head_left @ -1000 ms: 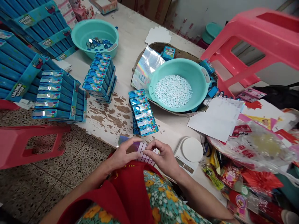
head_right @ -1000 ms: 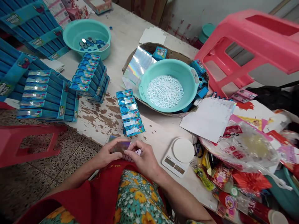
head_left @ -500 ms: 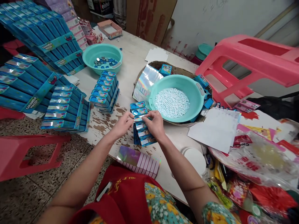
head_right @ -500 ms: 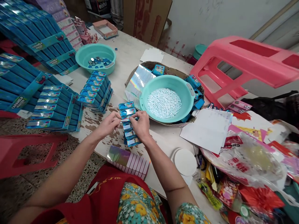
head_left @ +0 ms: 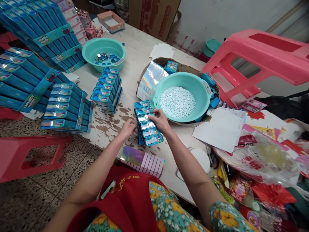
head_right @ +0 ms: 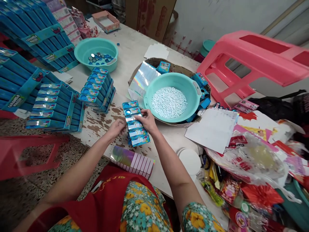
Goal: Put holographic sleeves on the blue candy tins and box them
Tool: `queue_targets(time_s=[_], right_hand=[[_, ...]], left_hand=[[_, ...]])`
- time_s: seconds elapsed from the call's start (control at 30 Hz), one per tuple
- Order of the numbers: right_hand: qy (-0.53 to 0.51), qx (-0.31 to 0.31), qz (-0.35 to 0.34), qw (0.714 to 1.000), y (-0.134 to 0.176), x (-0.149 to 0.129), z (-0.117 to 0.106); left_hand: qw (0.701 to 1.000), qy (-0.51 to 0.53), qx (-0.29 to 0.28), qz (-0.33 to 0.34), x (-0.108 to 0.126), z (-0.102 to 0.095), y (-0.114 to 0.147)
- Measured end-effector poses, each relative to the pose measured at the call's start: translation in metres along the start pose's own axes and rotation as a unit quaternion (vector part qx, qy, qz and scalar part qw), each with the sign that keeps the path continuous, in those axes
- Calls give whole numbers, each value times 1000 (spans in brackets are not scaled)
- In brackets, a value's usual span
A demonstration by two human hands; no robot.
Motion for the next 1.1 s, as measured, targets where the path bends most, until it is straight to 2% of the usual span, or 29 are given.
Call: queue_targets(time_s=[0.07,0.13,0.2,0.23,0.27,0.3,0.33,0.4,0.47,0.53,0.73,0.8,0.87,0.9,1.0,1.1], right_hand=[[-27,55,-6,998,10,6,-13],[-55,152,9,987,36,21,-27],[-40,241,38,969,77,42,-33],[-5,261,57,964,101,53,-31],[35,255,81,963,123,65,-24],[78,228,99,965,142,75,-14],[120,176,95,972,157,83,-1],[221,68,58,971,176,94,30],[335,-28,15,942,183,99,58],[416,-84,-7,905,181,104,76],[548,-172,-38,818,177,107,87],[560,-182,-44,807,178,105,87],[547,-185,-44,815,178,99,87],[528,-184,-45,828,178,93,87],[405,-160,-51,899,176,58,84],[246,-121,-29,961,173,11,73]], left_hand=[[991,-126,55,-5,-17,-7,16],[959,-274,70,9,-34,-3,36],[920,-387,20,55,-50,17,53],[904,-421,-17,78,-57,30,60],[890,-443,-52,92,-63,43,65],[880,-460,-76,96,-68,53,68],[873,-472,-87,90,-72,61,69],[866,-489,-87,67,-74,69,67],[862,-497,-85,48,-73,70,64],[859,-503,-89,35,-71,69,61],[869,-486,-90,5,-73,67,55],[875,-477,-82,9,-76,69,51],[878,-472,-79,13,-80,70,48],[879,-469,-79,12,-83,70,46],[894,-441,-80,8,-84,63,51],[947,-310,-61,58,-61,47,74]])
Point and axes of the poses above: each hand's wrist, its own y-axis away from the middle knuckle, its own z-axis out of the palm, x = y × z, the point moved 5 cm from there along -y, towards the middle knuckle, and after that the axes turned 13 degrees about -x, right-handed, at the moved point
